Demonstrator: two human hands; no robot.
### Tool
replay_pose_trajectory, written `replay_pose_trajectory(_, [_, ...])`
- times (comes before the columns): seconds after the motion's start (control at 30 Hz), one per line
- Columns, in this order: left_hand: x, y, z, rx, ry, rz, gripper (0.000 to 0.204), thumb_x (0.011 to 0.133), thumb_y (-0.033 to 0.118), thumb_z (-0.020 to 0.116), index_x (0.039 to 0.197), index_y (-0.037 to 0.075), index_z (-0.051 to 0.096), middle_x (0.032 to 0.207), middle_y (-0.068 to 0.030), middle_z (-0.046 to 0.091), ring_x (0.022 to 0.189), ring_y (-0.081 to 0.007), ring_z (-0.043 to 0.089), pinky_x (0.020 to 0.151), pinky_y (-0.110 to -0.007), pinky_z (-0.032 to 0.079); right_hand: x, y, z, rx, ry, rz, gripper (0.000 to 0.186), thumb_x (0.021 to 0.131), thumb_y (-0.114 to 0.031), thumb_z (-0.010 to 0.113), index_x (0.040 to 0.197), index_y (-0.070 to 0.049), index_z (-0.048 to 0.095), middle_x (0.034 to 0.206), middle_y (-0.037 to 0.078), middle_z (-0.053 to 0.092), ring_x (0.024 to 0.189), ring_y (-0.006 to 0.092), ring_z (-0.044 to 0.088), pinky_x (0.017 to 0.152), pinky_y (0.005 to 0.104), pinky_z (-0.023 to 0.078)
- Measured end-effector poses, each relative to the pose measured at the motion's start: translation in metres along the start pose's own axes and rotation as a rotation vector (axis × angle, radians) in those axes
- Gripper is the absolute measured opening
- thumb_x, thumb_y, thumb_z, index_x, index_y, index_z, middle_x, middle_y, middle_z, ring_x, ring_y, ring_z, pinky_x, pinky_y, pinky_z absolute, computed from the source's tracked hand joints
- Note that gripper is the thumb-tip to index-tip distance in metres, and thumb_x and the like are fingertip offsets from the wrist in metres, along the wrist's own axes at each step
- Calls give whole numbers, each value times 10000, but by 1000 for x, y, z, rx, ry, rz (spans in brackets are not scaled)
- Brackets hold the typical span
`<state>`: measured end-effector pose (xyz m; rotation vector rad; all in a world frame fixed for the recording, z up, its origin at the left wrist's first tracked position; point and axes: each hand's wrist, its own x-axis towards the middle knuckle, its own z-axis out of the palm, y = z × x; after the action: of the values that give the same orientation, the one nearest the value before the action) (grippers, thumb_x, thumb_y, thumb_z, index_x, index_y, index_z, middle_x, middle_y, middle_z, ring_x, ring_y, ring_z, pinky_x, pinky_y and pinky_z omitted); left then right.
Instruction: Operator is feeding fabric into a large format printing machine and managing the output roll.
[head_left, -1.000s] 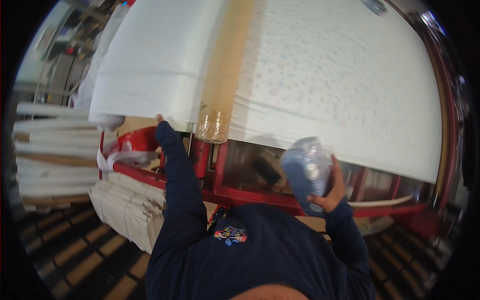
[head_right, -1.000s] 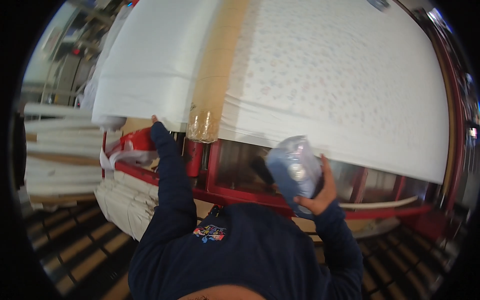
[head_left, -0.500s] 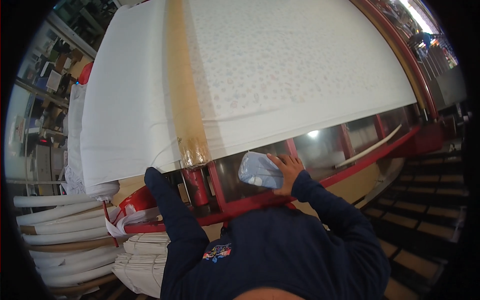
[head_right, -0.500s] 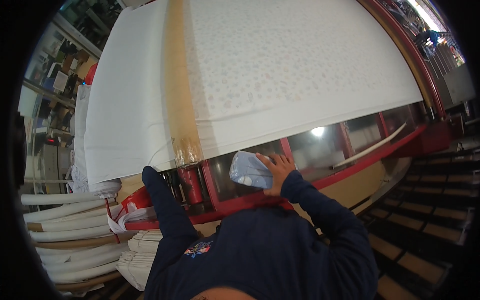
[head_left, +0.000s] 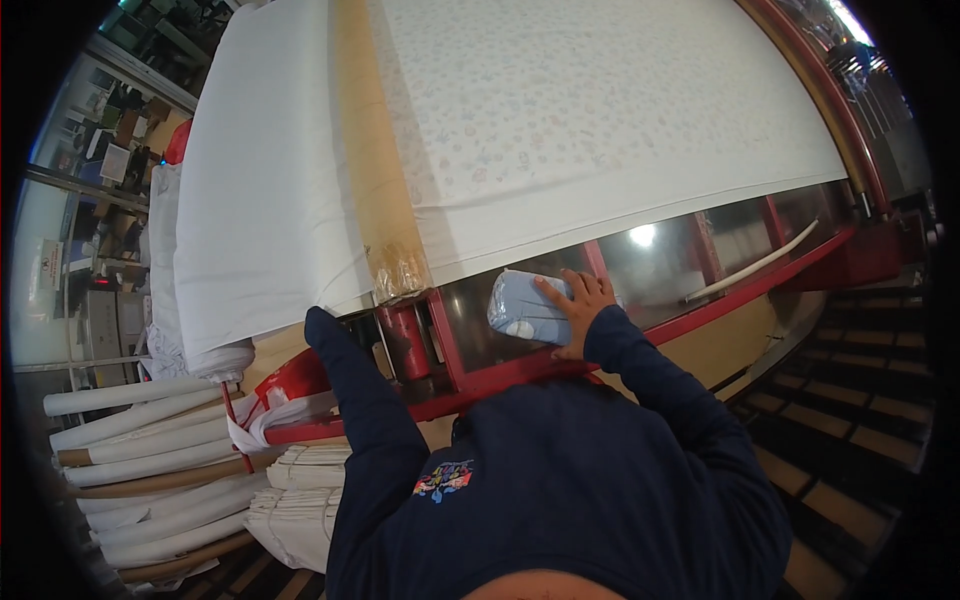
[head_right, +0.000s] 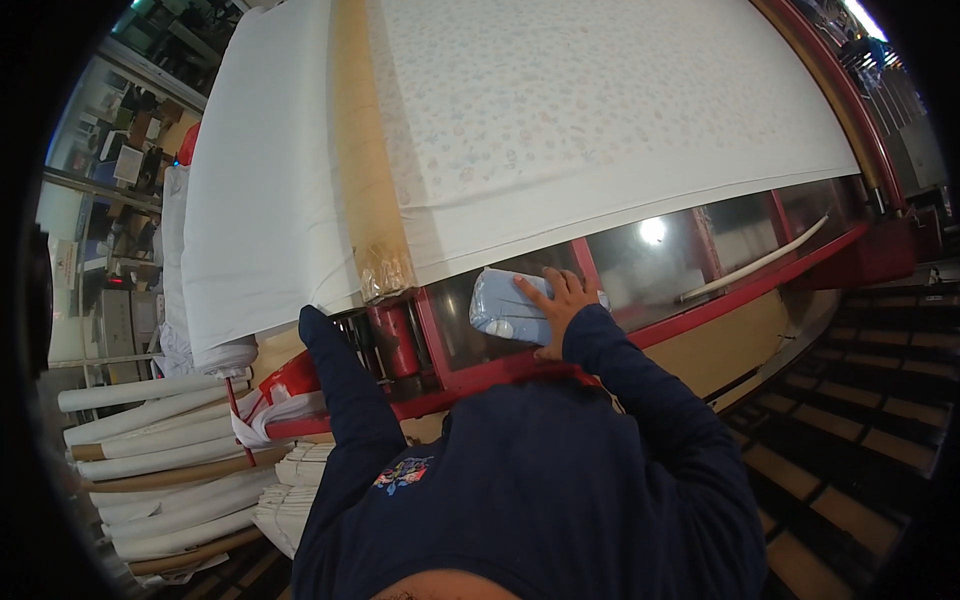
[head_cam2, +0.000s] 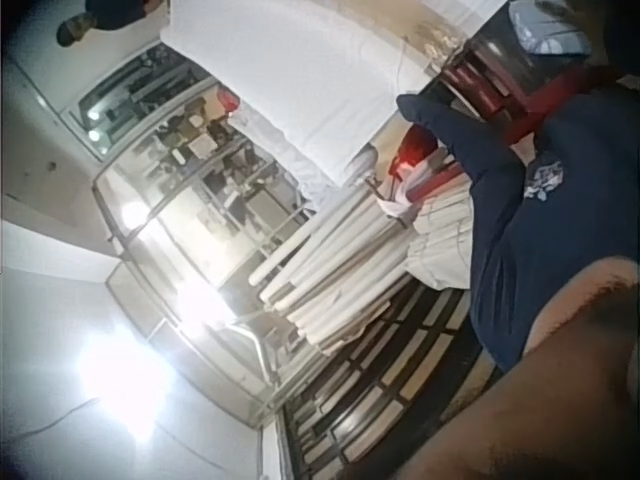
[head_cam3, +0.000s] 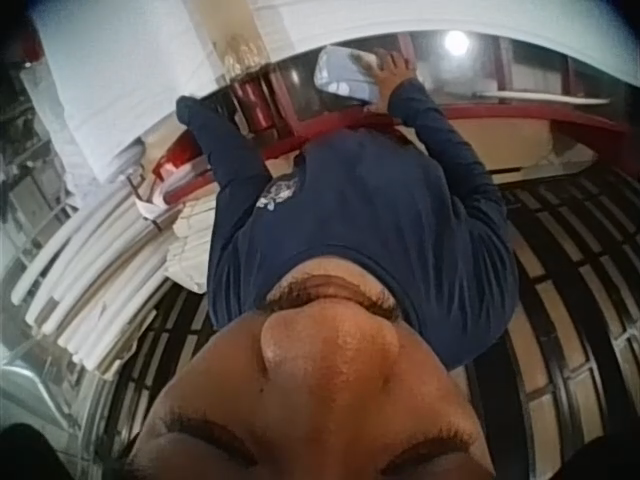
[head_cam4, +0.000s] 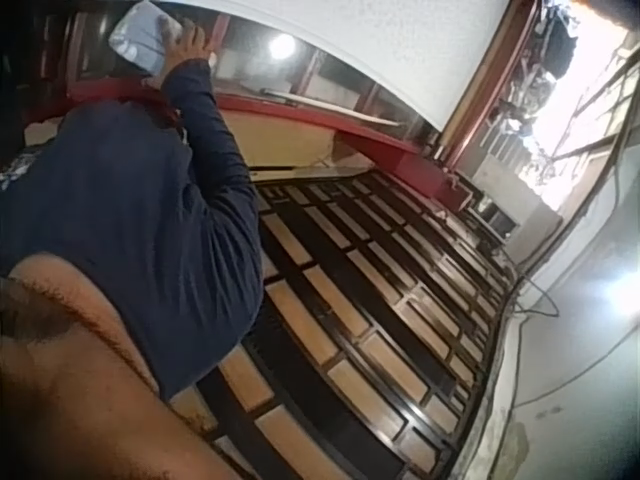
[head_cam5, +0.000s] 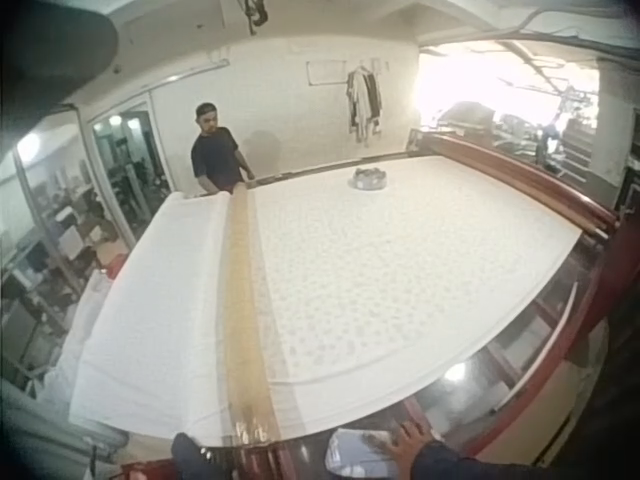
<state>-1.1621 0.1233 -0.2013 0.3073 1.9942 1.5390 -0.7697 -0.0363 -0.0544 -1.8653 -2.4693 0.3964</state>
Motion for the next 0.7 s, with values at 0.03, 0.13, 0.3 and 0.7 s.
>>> replay_pose_trajectory(0.03, [0,-2,-7,-2,1,-7,811,843,501,696,1423,33,375,1364,-173,486,1166,-310,524,971,-461,455,3,0,-2,-9,-53,19,1204,527,-451,869,1529,-334,212,1339,162,424,1225,377,441,985,522,381])
replay_pose_trajectory(0.13, [1,-7,-30,-11,12,-29,810,844,504,692,1422,34,376,1366,-172,485,1168,-310,524,972,-461,454,8,-1,-9,11,-140,41,1170,540,-416,857,1523,-332,229,1336,162,435,1212,377,456,974,521,391])
replay_pose_trajectory(0.3, [9,-8,-56,-71,40,-64,808,847,510,686,1422,34,377,1370,-169,484,1171,-310,523,975,-461,452,13,3,-21,76,-147,50,1148,541,-365,841,1519,-315,243,1323,182,463,1216,379,474,986,502,396])
replay_pose_trajectory(0.7, [48,24,-29,-320,46,-101,803,853,523,670,1421,36,381,1378,-164,481,1178,-310,521,981,-461,448,120,104,-49,610,285,405,1250,465,-262,916,1517,-118,257,1241,274,531,1185,401,530,1028,419,438])
